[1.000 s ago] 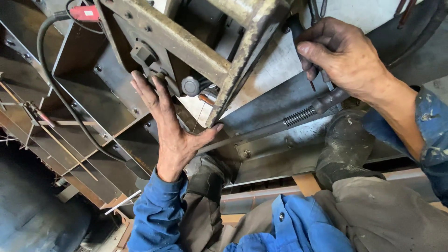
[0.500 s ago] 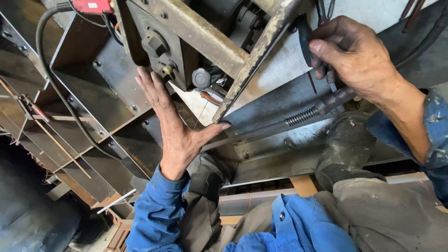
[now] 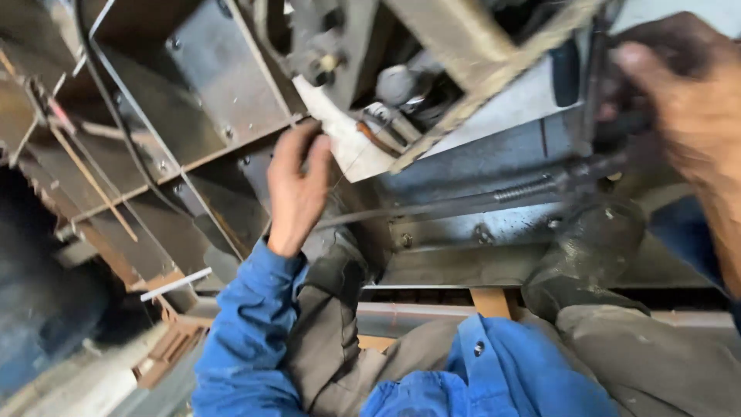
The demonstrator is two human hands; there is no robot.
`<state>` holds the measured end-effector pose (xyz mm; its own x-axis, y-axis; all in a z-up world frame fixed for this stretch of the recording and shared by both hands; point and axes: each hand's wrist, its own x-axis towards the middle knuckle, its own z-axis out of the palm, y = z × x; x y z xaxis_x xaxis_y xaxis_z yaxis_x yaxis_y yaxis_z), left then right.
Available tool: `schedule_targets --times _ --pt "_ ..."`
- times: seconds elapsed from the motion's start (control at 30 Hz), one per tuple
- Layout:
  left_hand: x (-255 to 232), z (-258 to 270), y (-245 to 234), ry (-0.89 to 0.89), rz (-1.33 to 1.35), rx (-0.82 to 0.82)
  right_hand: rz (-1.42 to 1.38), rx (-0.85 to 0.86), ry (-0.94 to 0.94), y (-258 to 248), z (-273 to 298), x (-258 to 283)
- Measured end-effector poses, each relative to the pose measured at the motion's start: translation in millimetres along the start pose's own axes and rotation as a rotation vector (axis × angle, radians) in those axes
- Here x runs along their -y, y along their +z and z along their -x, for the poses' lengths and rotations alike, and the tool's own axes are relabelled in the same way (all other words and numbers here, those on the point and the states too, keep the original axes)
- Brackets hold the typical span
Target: The person works on a machine head mounted in a steel frame, handling a wire and fittings, then uses a pneumatic tool and a wrench to loosen, position and tighten components on the machine. They reposition parts by hand and operate the tool repeatedly on bolts around the assembly.
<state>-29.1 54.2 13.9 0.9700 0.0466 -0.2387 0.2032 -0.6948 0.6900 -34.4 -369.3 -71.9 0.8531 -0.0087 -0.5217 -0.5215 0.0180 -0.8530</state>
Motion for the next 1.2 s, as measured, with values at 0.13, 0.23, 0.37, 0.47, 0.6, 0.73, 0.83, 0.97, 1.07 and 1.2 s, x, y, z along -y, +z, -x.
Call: schedule_targets --times 0.13,0.23,0.37,0.47,0.6,0.73,0.83,0.97,1.07,1.2 --pt "19 1 3 -0.135 -0.052 0.247 -0.083 -0.054 0.28 -1 0 -11" --pt "34 0 3 -0.162 0.052 0.383 -0.061 0.065 0.194 -45 -17 -100" --pt "38 -4 4 -0.277 0.142 0.445 0.076 0.11 0.314 -12 -15 -33" --pt "49 -2 1 -0.286 0.261 0.455 0.226 0.221 0.348 -18 -20 -51" --pt "40 0 -11 -0.325 0.318 0.485 0.361 0.077 -0.12 -22 -15 -90" --pt "25 -12 -5 -0.445 0.26 0.538 0.601 0.083 0.159 35 8 5" --pt "27 -4 -11 -0.499 0.269 0.525 0.946 0.357 -0.013 60 12 -23" --pt "29 6 -28 -0.458 0.252 0.517 1.051 0.727 -0.089 117 38 0" --pt "36 16 -43 -0.428 0.25 0.52 1.335 1.017 -0.227 146 46 20" --pt "49 16 -47 -0.33 0.259 0.529 1.349 0.886 -0.359 197 30 -45"
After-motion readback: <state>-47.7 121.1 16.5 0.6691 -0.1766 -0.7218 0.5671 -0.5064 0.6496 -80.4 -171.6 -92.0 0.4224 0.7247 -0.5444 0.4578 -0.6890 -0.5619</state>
